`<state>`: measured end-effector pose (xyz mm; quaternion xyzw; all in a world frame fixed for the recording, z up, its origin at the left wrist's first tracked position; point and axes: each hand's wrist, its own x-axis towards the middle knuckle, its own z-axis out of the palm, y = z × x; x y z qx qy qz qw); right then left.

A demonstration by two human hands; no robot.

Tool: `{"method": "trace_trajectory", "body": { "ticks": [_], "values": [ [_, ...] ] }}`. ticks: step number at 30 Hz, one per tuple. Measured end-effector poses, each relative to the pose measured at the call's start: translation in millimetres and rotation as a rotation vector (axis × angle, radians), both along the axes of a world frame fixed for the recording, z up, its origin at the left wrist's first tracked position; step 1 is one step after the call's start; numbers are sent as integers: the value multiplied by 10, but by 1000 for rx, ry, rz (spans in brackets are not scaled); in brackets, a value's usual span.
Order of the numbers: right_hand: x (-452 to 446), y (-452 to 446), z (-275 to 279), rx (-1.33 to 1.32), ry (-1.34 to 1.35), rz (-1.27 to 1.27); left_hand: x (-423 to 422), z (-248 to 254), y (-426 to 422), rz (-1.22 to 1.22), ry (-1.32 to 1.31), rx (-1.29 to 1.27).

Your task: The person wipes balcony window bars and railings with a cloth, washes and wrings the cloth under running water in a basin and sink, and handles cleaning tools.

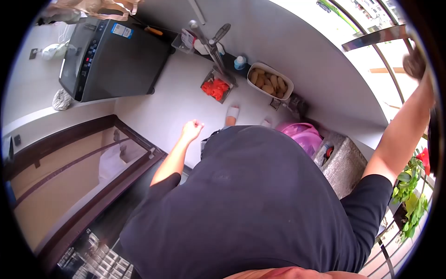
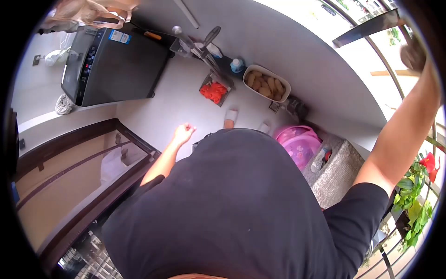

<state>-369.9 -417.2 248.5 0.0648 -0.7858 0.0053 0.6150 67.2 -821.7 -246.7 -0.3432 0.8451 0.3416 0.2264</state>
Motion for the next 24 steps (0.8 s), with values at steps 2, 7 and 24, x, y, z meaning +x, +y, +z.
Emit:
{"method": "trace_trajectory", "body": {
  "ticks": [2, 7, 24],
  "values": [
    [-20, -87, 40, 27, -23, 8, 68, -403, -278, 63, -85, 105],
    [-120, 1081, 299, 255, -196, 155, -45, -444, -474, 432, -71, 320],
    [-101, 426, 44, 155, -26, -291, -221, -821, -201, 428, -78, 497]
  ]
}}
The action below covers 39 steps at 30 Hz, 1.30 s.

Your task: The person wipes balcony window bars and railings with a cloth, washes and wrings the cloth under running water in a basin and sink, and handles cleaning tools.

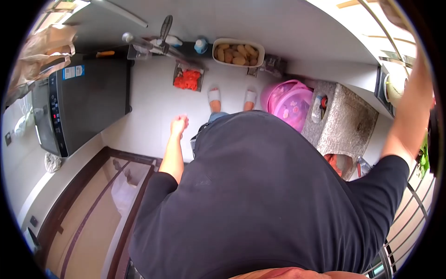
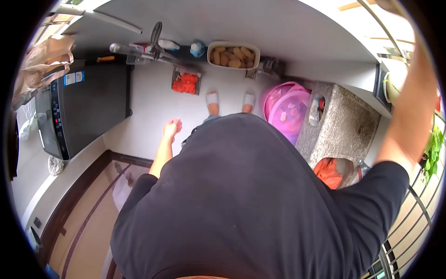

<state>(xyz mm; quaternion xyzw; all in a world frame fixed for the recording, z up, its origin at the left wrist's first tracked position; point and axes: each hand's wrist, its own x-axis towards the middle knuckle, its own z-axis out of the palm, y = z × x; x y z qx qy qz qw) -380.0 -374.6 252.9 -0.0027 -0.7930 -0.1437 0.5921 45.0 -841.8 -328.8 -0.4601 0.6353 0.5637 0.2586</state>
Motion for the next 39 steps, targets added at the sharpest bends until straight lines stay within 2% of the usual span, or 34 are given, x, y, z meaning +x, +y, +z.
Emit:
{"method": "trace_trajectory", "body": {
  "ticks": [3, 6, 7, 10, 12, 14, 15, 16, 17, 18, 20, 22, 24, 26, 28, 29, 30, 31, 32, 33, 34, 37, 39],
  "values": [
    [14, 222, 58, 5, -28, 125, -199, 196, -66, -48, 65, -37],
    [85, 499, 129, -143, -7, 355, -133, 244, -176, 34, 149, -53],
    [130, 579, 239, -248, 59, 486, -82, 279, -249, -21, 136, -69],
    [437, 667, 617, -648, 366, 1098, 251, 93, -467, -5, 150, -81],
    [569, 593, 744, -796, 522, 1488, 555, -57, -607, 87, 117, -66],
    [509, 375, 709, -841, 494, 1803, 838, -194, -732, 248, 55, -7],
    [336, 181, 634, -758, 365, 1530, 997, -270, -795, 302, 5, -15],
    [151, -41, 486, -452, 242, 981, 1093, -252, -850, 287, 7, -13],
    [1, -275, 445, -39, 231, 480, 1013, -218, -886, 301, 12, -20],
    [-115, -514, 386, 172, 227, 269, 1048, -181, -904, 315, 3, -29],
    [-348, -1047, 248, 230, 146, 257, 1224, -162, -841, 362, -53, -40],
    [-386, -1625, 239, -236, -111, 374, 1302, -293, -727, 540, -29, -23],
    [-684, -2238, 250, 227, 20, 509, 1379, -377, -645, 390, 5, 8],
    [-574, -3166, 361, -41, -469, 493, 1340, -516, -615, 217, 13, 5],
    [-525, -3414, 539, -199, -757, 643, 1075, -756, -615, -59, -70, -75],
    [-634, -3224, 454, -27, -501, 701, 862, -737, -621, -141, -96, -86],
    [-714, -3011, 335, 148, -252, 739, 806, -743, -623, 39, 2, 31],
    [-703, -3033, 344, 157, -297, 693, 744, -692, -639, 218, 95, 155],
    [-714, -2707, 343, 264, -221, 744, 611, -618, -679, 382, 190, 273],
    [-669, -2365, 352, 238, -440, 618, 403, -400, -632, 229, 125, 136],
    [-624, -2001, 347, 243, -450, 625, 257, -233, -632, 208, 136, 106],
    [-401, -955, 338, 291, -378, 749, -142, 45, -643, 163, 196, 42],
    [43, -631, 605, 539, -198, 667, -162, 72, -696, 196, 248, 22]
  ]
}}
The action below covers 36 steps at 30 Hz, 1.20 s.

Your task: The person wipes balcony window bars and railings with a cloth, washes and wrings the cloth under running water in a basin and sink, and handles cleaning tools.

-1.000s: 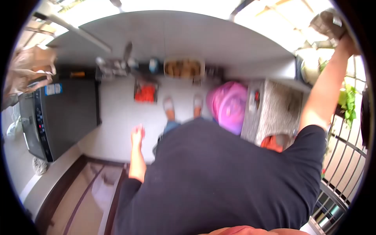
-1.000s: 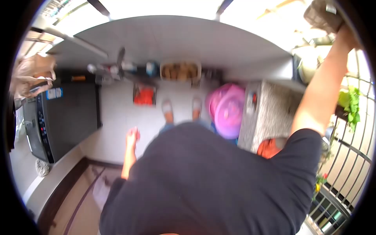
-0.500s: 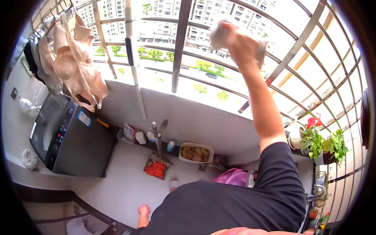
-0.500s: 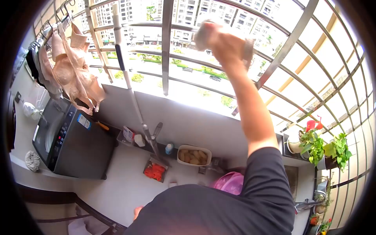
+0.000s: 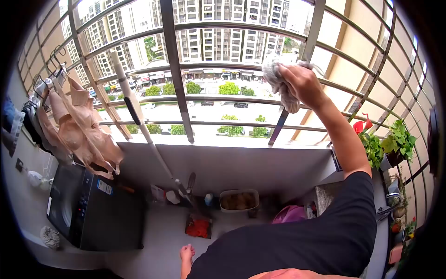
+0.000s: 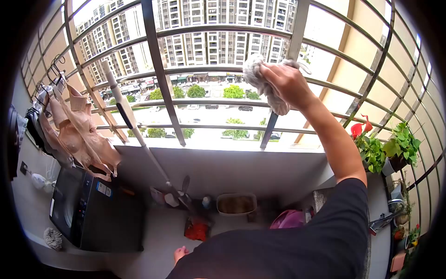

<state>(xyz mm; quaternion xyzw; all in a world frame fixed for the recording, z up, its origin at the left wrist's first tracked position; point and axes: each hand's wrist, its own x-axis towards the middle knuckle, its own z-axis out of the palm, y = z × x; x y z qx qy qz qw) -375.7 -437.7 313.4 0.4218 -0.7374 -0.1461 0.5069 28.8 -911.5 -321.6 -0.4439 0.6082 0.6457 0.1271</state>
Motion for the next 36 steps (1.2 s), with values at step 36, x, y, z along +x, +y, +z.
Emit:
{"method": "trace_trajectory", "body": {
  "ticks": [36],
  "values": [
    [-338, 1583, 1715, -735, 670, -380, -1035, -269, 696, -340, -131, -112]
  ]
}}
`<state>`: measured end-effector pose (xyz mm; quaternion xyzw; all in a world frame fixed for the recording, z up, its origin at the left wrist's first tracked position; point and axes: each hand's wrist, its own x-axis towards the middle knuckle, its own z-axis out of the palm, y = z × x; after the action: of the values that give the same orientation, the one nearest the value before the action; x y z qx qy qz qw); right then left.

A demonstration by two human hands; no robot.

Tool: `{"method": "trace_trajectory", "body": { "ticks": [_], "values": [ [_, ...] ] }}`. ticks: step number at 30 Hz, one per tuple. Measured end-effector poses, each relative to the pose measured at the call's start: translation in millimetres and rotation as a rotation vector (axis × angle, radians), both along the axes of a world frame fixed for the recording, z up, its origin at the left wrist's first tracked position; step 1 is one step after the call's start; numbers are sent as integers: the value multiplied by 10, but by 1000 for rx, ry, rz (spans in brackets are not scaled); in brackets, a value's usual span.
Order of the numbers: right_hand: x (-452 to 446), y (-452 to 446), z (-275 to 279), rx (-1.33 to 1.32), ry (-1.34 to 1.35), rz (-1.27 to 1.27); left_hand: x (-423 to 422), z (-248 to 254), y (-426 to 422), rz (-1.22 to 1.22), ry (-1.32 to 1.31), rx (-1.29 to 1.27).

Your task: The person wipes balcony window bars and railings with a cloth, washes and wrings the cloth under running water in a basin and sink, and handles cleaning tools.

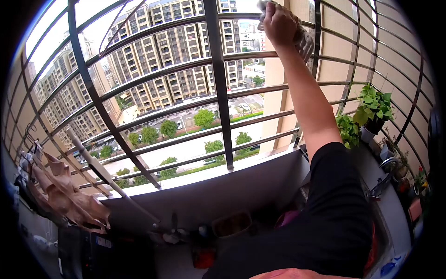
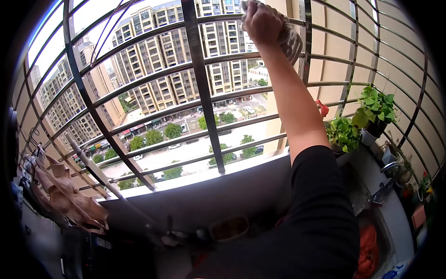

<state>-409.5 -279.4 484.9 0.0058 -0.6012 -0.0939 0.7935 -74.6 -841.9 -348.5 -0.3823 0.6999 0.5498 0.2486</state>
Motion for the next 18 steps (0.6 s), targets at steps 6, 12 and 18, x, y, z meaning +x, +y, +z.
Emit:
{"method": "trace_trajectory", "body": {
  "ticks": [6, 12, 18],
  "values": [
    [-82, -1065, -45, 130, 22, 447, -220, 92, 555, -111, 8, -27],
    [162, 887, -22, 529, -174, 78, -156, 60, 698, -141, 45, -55],
    [396, 1757, 88, 513, -353, -73, 566, -177, 423, 181, 142, 61]
  ]
}}
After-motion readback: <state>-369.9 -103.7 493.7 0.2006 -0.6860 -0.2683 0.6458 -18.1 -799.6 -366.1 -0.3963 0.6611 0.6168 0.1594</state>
